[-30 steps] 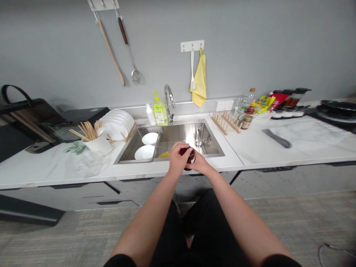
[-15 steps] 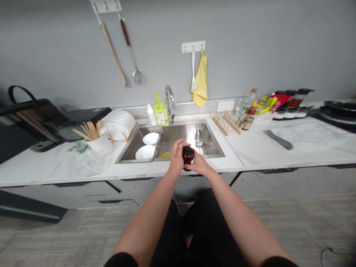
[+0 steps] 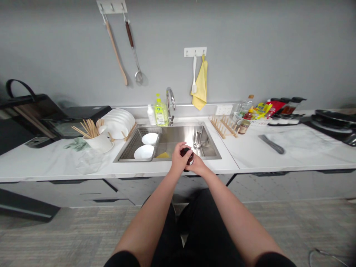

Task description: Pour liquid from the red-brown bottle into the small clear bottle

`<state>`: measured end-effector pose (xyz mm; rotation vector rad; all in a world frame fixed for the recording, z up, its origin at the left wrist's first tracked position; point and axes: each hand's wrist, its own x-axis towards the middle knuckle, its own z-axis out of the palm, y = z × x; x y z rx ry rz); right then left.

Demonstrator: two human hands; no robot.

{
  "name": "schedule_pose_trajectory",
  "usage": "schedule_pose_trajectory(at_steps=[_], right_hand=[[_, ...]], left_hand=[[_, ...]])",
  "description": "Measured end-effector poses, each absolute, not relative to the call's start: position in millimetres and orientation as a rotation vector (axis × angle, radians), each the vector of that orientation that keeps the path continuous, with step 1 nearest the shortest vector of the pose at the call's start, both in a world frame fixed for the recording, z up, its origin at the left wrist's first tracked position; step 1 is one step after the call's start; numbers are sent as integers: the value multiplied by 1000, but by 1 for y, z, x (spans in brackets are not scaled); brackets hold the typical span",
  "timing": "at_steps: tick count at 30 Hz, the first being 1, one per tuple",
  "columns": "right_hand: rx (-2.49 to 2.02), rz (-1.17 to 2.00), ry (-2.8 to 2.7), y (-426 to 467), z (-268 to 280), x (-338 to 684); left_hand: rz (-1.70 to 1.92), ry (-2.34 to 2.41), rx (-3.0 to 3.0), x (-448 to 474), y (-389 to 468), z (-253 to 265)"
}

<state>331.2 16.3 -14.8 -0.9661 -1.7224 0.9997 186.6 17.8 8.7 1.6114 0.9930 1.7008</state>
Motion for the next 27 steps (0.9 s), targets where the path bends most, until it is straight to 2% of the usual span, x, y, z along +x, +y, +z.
schedule_pose_trajectory(at_steps=[11, 27], right_hand=[[-936, 1044, -1708, 19, -18, 332], [-919, 875, -1773, 19, -21, 332]], left_hand=[[1721, 939, 1507, 190, 15, 10], [1619, 1041, 1642, 178, -3, 12]])
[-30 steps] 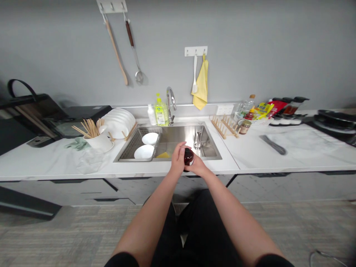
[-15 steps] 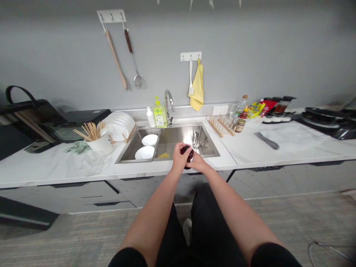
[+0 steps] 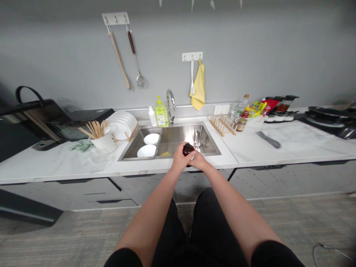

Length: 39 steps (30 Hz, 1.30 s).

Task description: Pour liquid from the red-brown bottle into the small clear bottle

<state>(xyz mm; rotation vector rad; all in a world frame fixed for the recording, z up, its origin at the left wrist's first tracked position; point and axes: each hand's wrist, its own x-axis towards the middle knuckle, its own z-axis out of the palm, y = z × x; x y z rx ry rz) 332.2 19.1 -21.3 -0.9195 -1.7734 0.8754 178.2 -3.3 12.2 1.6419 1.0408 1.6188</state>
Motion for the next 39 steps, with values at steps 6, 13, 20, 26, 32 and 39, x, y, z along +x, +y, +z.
schedule_pose_trajectory(at_steps=[6, 13, 20, 26, 32, 39], right_hand=[[-904, 717, -2029, 13, -22, 328], [-972, 749, -1956, 17, -34, 332], [-926, 960, -1851, 22, -34, 341], [-944, 954, -1837, 20, -33, 340], [-974, 958, -1834, 18, -34, 339], [-979, 952, -1821, 18, -34, 339]], left_hand=[[1546, 1335, 1609, 149, -20, 0], [1488, 1706, 1647, 40, -32, 3], [1453, 2158, 1410, -96, -52, 10], [1390, 2459, 1223, -169, -61, 17], [1173, 2693, 1094, -186, -57, 21], [1340, 2695, 1033, -151, -58, -5]])
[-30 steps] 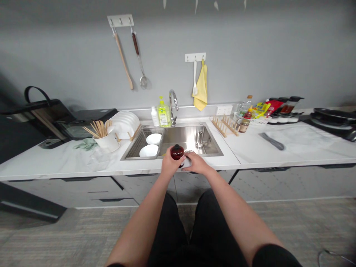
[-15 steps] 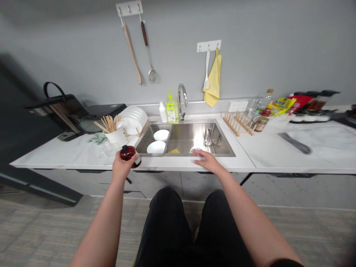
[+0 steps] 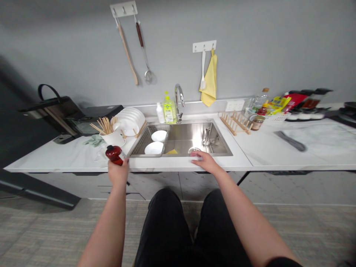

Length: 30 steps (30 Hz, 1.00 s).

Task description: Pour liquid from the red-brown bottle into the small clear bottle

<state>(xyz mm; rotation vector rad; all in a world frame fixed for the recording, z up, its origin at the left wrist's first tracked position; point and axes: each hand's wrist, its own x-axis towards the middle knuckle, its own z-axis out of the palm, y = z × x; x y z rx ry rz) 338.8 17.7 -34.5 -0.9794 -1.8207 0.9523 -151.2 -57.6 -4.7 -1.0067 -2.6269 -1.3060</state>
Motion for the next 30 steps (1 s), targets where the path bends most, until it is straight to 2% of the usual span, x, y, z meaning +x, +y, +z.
schedule_pose_trajectory(at_steps=[6, 10, 15, 17, 22, 30], right_hand=[[-967, 956, -1834, 17, -33, 339], [-958, 974, -1789, 21, -35, 340], [-951, 1000, -1656, 29, -38, 341], [-994, 994, -1638, 29, -37, 341], [-1089, 893, -1674, 23, -31, 339], [-1085, 896, -1665, 22, -28, 340]], left_hand=[[-1349, -2472, -1032, -136, -64, -20], [-1410, -2190, -1029, -108, -77, -27], [-1575, -1930, -1940, -38, -56, -13], [-1552, -1929, -2242, -12, -28, -5], [-1613, -2088, -2269, 23, 39, -6], [-1658, -2140, -2316, 22, 43, -14]])
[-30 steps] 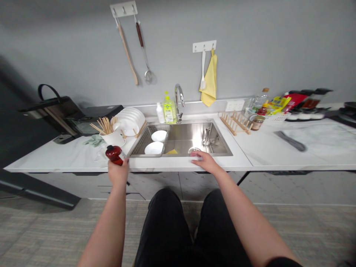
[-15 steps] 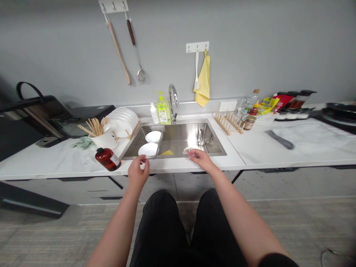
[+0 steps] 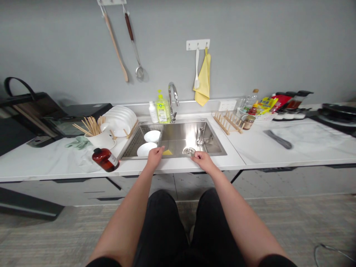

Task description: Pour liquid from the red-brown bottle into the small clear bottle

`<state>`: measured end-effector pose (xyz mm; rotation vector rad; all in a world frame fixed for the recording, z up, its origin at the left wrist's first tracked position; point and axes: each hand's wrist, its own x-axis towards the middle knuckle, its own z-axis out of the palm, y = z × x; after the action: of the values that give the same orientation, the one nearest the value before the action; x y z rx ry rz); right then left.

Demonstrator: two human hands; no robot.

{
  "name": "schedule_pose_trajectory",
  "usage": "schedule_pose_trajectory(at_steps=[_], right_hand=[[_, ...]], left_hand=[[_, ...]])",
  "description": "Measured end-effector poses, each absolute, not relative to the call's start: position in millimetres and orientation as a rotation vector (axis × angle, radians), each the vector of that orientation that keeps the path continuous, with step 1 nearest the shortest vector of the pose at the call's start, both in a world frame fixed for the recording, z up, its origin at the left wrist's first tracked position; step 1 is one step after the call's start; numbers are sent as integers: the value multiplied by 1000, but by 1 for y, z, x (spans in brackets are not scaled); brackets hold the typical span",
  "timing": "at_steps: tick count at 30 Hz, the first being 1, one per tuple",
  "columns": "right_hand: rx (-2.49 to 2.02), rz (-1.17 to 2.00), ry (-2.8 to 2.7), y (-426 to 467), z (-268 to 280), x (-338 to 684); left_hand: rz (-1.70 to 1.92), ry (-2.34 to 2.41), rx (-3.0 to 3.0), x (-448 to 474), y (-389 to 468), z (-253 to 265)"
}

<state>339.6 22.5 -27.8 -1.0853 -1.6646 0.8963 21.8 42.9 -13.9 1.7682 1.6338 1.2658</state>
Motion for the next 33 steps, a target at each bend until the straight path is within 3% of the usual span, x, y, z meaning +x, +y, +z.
schedule_pose_trajectory(at_steps=[14, 18, 20, 25, 29, 33], right_hand=[[-1085, 915, -1565, 24, -28, 343], [-1079, 922, -1580, 25, -29, 343], [-1077, 928, -1589, 25, -30, 344], [-1079, 929, -1584, 24, -30, 344], [-1076, 927, -1576, 23, -29, 343], [-1075, 921, -1584, 22, -28, 343]], left_hand=[[1375, 1619, 1809, 27, 35, -8], [1527, 1750, 1826, -1, 15, 23], [1611, 2045, 1961, -37, 3, 50], [1454, 2572, 2057, -147, -20, 104], [847, 2849, 1919, -201, -20, 102], [860, 2842, 1835, -211, -17, 89]])
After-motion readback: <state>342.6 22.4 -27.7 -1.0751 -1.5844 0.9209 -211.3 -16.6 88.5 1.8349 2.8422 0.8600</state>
